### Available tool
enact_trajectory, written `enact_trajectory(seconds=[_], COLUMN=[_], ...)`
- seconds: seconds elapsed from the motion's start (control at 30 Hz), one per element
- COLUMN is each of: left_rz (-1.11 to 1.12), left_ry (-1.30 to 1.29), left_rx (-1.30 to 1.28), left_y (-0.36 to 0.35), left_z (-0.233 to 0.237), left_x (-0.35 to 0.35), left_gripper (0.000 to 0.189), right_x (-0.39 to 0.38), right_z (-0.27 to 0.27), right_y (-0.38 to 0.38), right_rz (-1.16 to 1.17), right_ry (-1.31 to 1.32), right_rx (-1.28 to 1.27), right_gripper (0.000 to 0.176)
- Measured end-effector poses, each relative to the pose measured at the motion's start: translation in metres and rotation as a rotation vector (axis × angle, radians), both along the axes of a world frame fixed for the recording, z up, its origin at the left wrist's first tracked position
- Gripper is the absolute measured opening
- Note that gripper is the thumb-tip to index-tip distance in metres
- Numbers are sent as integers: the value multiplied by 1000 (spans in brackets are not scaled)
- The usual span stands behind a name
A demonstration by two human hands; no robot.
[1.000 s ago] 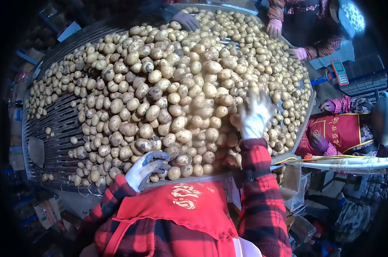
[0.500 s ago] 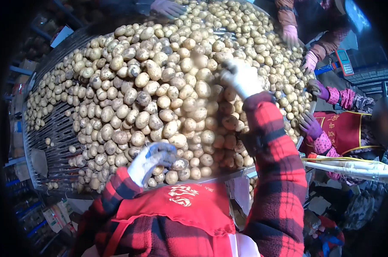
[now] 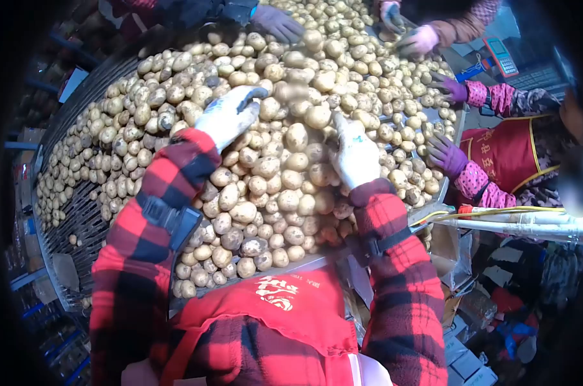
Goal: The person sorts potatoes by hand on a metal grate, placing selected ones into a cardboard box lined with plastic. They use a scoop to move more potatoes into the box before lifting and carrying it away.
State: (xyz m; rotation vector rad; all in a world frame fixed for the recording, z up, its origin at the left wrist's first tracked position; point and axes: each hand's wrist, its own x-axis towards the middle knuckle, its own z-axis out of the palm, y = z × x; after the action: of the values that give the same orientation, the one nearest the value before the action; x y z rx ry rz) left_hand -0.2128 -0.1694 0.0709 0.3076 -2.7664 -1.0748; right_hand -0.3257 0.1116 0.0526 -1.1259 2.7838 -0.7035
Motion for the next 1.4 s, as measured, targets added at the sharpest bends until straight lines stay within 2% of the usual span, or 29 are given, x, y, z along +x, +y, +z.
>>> enact_trajectory(seconds=[0.03, 0.1, 0.13, 0.17, 0.2, 0.23, 0.3, 0.37, 0.47, 0.53, 0.57, 0.63, 0.67, 0.7, 0.77, 0.8, 0.83, 0.87, 0.9, 0.93, 0.97, 1.07, 1.1, 1.17, 1.23, 1.27, 1.3, 1.37, 1.4], left_rz=[-19, -107, -99, -94, -100, -103, -88, -88, -81, -74, -82, -107, -119, -119, -136, -65, 9, -46, -62, -78, -93, -173, -196, -208, -205, -158, -150, -182, -97], left_ry=[6, -283, -270, -260, -251, -238, -245, -290, -281, -171, -98, 39, 109, 31, 77, -58, -196, -228, -228, -225, -223, -329, -370, -341, -569, -574, -489, -435, -413], left_rx=[-82, -236, -281, -327, -351, -373, -481, -598, -570, -514, -386, -127, 65, 249, 45, 54, 65, -14, -71, -126, -179, -456, -610, -725, -777, -721, -732, -526, -310], left_y=[2, 3, 5, 7, 9, 12, 19, 23, 29, 26, 26, 27, 37, 44, 45, 44, 43, 32, 31, 32, 32, 53, 62, 71, 82, 86, 82, 71, 72], left_z=[-13, -31, -45, -56, -58, -58, -61, -68, -57, -60, -53, -35, -26, -21, -27, -18, -10, -16, -16, -14, -18, -20, -26, -36, -30, -31, -48, -44, -35], left_x=[-11, -30, -35, -36, -34, -31, -25, -21, -18, -13, -12, -7, -3, 1, 3, 6, 11, 8, 5, 2, -1, -15, -20, -35, -56, -59, -57, -53, -48], left_gripper=[40, 57, 62, 67, 68, 70, 71, 88, 81, 69, 66, 61, 59, 60, 59, 59, 59, 64, 64, 65, 65, 67, 67, 63, 66, 61, 60, 65, 70], right_x=[-1, 16, 21, 33, 29, 15, 0, 4, -1, -2, -3, -13, -8, 1, 13, 31, 38, 43, 58, 59, 68, 81, 81, 100, 108, 114, 118, 132, 137], right_z=[-5, 33, 7, 24, -7, -19, 13, -20, -26, -22, -19, -16, -17, -12, 7, 20, 27, 11, 33, 22, 21, -2, -32, -36, -33, -27, -32, 1, 1], right_y=[1, -18, -23, -39, -54, -66, -108, -134, -105, -72, -59, -42, -32, -23, -9, 3, 20, 42, 66, 95, 122, 210, 244, 277, 265, 248, 236, 187, 169], right_rz=[83, 292, 335, 322, 276, 298, 281, 213, 256, 165, 75, -153, -142, -189, -262, -277, -290, -341, -350, -436, -549, -849, -877, -598, -800, -770, -734, -632, -549], right_ry=[169, 114, 261, 94, 228, 155, -142, -21, -60, -173, -249, -926, -917, -965, -1041, -1268, -1363, -1395, -1395, -1365, -1140, -882, -673, 189, -354, -528, -570, -575, -716], right_rx=[-138, 116, 5, 194, 267, 148, 408, 492, 267, -78, -260, -699, -804, -751, -650, -970, -975, -1000, -1058, -979, -913, -836, -625, 293, -317, -547, -551, -450, -598], right_gripper=[52, 38, 27, 28, 31, 29, 28, 31, 31, 28, 26, 23, 20, 22, 29, 30, 34, 35, 37, 38, 40, 35, 37, 40, 43, 46, 43, 37, 36])
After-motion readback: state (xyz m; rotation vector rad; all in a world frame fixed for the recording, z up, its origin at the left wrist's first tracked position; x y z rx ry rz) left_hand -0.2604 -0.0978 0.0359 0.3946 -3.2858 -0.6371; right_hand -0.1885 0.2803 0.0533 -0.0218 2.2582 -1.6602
